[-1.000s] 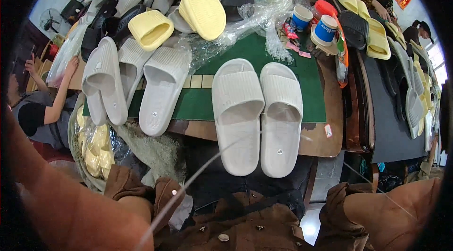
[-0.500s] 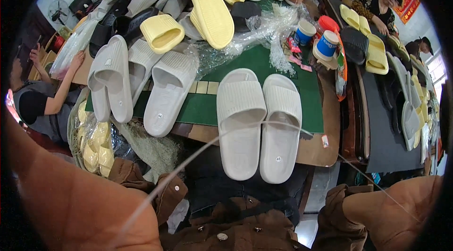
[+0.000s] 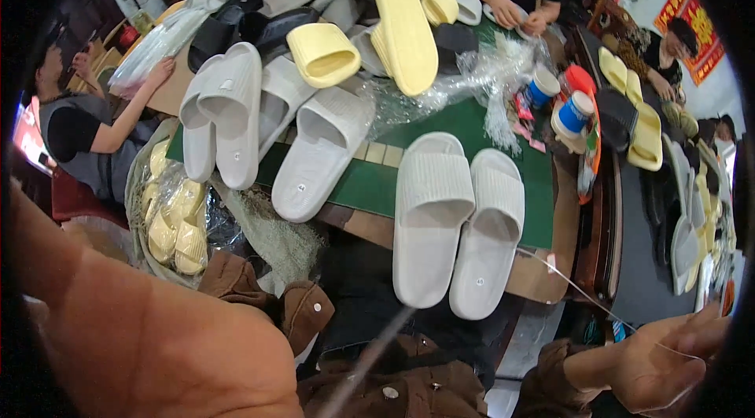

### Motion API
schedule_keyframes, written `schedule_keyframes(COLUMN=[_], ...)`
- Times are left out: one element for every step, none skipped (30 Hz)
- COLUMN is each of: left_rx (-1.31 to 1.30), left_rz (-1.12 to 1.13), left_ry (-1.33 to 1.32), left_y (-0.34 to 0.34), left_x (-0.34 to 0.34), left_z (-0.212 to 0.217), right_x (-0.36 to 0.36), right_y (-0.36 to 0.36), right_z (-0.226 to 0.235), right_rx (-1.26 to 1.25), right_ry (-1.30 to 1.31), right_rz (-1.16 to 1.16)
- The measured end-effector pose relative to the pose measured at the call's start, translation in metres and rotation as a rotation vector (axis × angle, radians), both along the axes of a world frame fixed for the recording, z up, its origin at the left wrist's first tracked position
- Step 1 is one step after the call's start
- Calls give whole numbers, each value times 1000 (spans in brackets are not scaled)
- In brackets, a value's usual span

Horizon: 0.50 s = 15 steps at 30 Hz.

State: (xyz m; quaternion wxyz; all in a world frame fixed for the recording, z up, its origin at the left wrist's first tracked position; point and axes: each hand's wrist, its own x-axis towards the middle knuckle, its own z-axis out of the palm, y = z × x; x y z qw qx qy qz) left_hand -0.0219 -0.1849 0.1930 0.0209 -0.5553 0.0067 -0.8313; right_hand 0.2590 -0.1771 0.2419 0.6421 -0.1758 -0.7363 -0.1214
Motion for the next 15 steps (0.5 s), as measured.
schedule_keyframes(left_rx=[24, 37, 40, 29, 17, -4, -26, -38, -27, -17, -5, 14, 34, 56, 80], left_rz=[0, 1, 4, 2, -1, -1, -6, -11, -16, -20, -24, -39, -54, -70, -87], left_ry=[-12, -24, -39, -61, -83, -102, -119, -132, -139, -143, -144, -148, -149, -150, -151], left_y=[-1, -5, -10, -15, -20, -28, -34, -38, -36, -35, -33, -34, -35, -36, -37], left_x=[-2, -3, -1, 2, 4, 7, 10, 10, 9, 7, 6, 5, 6, 8, 15], left_z=[1, 4, 7, 7, 8, 10, 10, 11, 11, 11, 13, 16, 19, 23, 29], right_x=[16, 32, 41, 41, 39, 35, 16, -4, -6, -12, -18, -18, -8, -10, -8], right_y=[-5, -12, -15, -15, -14, -14, -9, -4, -2, -2, -1, -4, -5, -8, -10], right_z=[-10, -20, -28, -33, -37, -39, -39, -40, -43, -47, -52, -56, -63, -63, -64], right_rx=[15, 148, 278, 267, 75, -132, -114, -89, -129, -128, -202, -267, -291, -267, -283], right_ry=[-8, -154, -303, -329, -78, 174, 181, 195, 170, 170, 195, 218, 175, 114, 72], right_rz=[6, -441, -884, -875, -541, -206, -117, -27, -49, -48, -32, -25, 28, -44, -52])
